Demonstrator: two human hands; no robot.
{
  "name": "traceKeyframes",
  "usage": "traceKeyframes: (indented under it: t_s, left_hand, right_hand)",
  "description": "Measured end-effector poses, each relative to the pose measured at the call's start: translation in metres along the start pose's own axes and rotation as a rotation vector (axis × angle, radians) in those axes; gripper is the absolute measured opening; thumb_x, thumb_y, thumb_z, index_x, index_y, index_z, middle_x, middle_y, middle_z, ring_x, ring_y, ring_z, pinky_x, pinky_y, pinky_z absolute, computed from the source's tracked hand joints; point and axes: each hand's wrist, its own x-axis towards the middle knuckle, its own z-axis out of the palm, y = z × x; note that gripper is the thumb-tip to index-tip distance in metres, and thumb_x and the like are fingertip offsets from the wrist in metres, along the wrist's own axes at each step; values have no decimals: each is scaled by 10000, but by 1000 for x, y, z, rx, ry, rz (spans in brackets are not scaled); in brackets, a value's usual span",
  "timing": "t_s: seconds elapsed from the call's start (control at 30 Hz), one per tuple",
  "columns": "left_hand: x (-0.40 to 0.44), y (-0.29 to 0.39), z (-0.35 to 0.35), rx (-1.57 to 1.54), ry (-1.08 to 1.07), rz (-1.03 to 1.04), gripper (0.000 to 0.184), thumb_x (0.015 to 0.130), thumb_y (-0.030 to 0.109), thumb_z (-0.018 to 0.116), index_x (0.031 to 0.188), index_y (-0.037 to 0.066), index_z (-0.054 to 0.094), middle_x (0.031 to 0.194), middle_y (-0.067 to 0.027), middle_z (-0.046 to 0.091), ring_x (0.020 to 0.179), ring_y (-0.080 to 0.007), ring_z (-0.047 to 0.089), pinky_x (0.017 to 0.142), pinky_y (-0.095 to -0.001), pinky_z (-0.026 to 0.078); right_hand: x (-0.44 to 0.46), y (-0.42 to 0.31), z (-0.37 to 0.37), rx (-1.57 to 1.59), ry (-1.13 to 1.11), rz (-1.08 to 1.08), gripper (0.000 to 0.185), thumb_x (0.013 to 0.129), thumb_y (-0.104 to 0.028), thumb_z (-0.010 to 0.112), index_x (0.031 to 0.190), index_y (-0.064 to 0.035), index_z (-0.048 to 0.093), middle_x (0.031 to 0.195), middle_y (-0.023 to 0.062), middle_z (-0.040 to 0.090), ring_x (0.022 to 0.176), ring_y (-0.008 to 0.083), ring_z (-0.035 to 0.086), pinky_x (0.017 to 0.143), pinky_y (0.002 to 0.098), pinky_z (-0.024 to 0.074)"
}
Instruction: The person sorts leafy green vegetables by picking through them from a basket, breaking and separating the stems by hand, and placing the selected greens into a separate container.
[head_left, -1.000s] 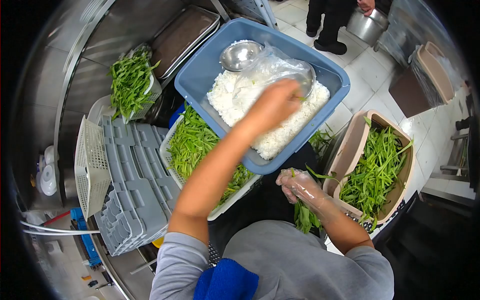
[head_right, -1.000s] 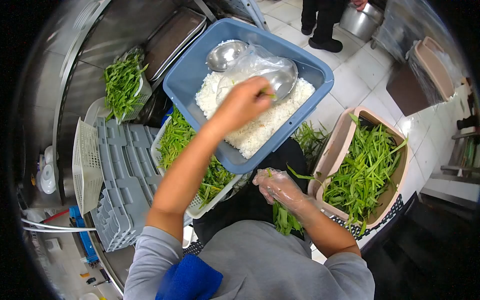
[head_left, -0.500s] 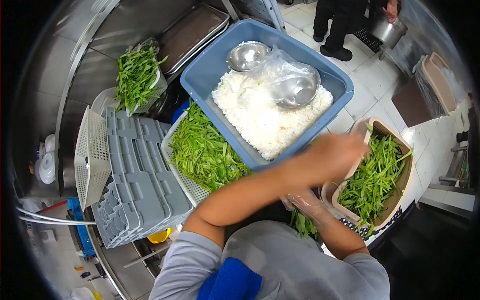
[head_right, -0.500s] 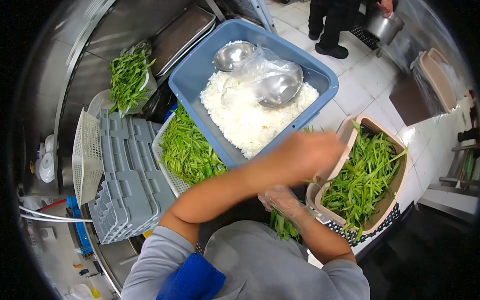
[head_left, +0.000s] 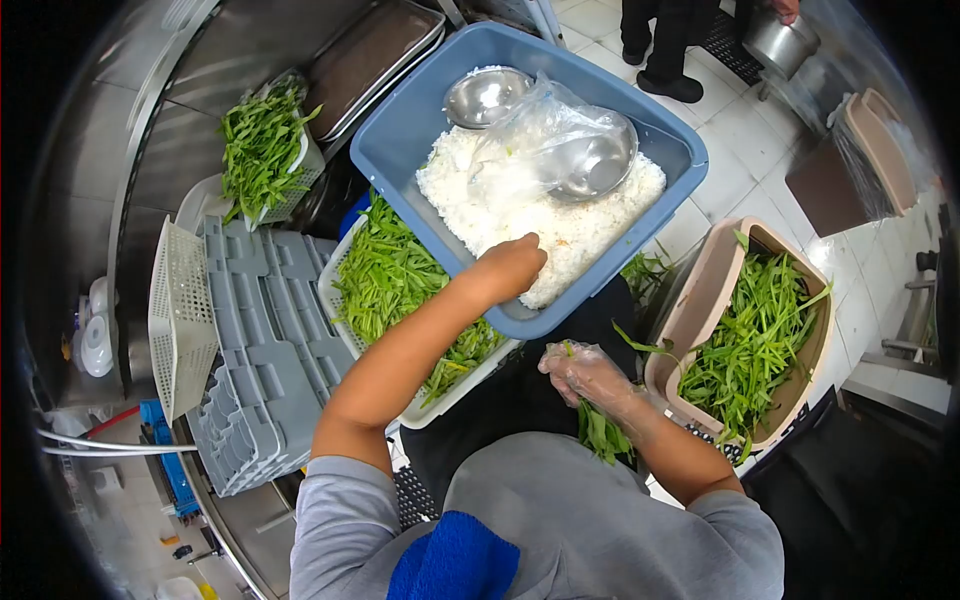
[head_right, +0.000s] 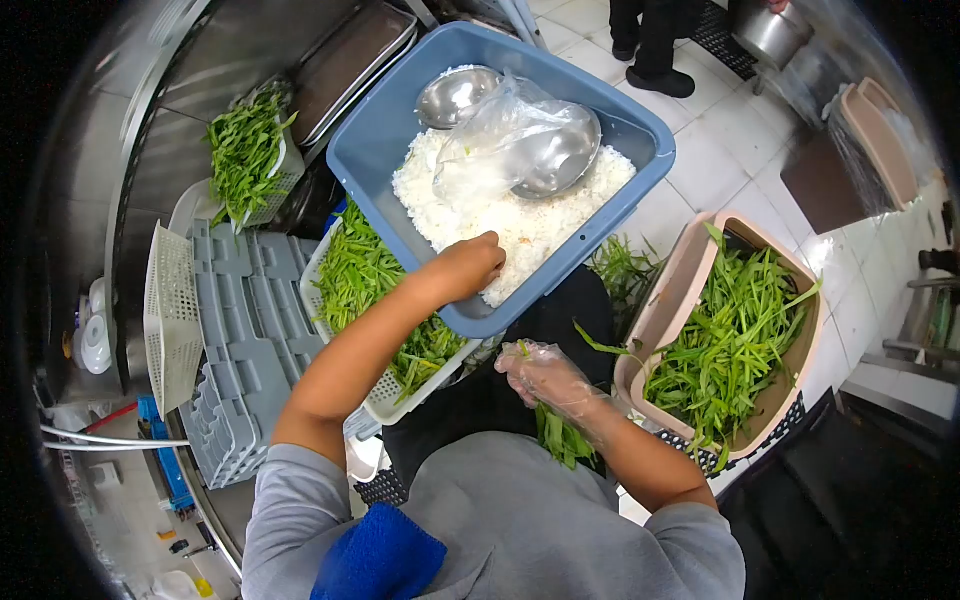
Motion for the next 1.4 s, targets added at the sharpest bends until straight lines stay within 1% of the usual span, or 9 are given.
traceKeyframes:
  t_s: [0.27,0.33,0.43,0.5,0.73,0.8,1.23,1.33,1.4]
  left_hand:
    - [2,0,2,115,74,39,74,786,88,578,801,15,577,867,-149,547,829,-345,579,724,-419,476]
    - [7,-11,-11,-85,251,51,65,791,78,563,803,15,572,850,-156,564,810,-352,572,714,-421,469]
    - [18,-18,-38,-185,316,-71,59,786,47,512,759,10,549,776,-199,583,784,-369,572,706,-430,456]
    - [26,-25,-44,-228,270,-128,59,783,45,507,758,4,541,751,-207,587,782,-366,577,706,-431,448]
    - [46,-48,-13,156,34,7,109,793,50,520,843,37,615,937,-159,588,882,-338,595,763,-414,482]
    - [48,-40,-13,309,-77,7,142,805,66,513,893,65,625,945,-131,572,915,-320,595,776,-409,493]
    - [47,-31,-8,474,-122,-28,162,793,41,509,849,24,660,992,-145,589,923,-302,610,760,-394,526]
    - [47,-33,-7,452,-65,-11,150,786,48,507,818,5,648,970,-163,585,917,-302,610,766,-388,520]
    - [46,-33,-22,129,177,-44,140,773,60,506,791,3,632,943,-184,584,898,-301,611,748,-384,507]
  right_hand:
    - [-2,2,2,8,30,16,187,794,-216,638,738,-82,519,588,4,449,465,107,423,421,258,334]
    - [-1,1,1,-11,20,-3,192,797,-219,638,736,-83,517,588,3,446,465,108,422,423,258,335]
    - [1,4,0,-7,10,8,207,804,-227,637,728,-84,508,592,5,443,469,108,422,425,259,337]
    - [3,5,0,5,-11,3,218,808,-229,637,723,-86,497,598,8,446,475,107,425,428,258,339]
    - [4,2,0,20,4,9,212,807,-232,637,733,-95,492,605,1,446,481,100,429,430,253,342]
    - [4,7,-3,-19,5,-12,255,875,-310,585,859,-58,557,606,5,452,445,99,406,421,240,324]
    - [9,8,-5,-4,5,-25,216,864,-261,590,848,-47,567,586,11,452,433,106,415,408,250,329]
    - [9,7,-4,-21,22,-15,212,857,-257,596,835,-48,569,582,12,451,433,108,417,409,249,331]
    - [7,7,-4,-29,41,-11,205,848,-249,595,814,-50,563,576,13,447,429,109,415,409,253,334]
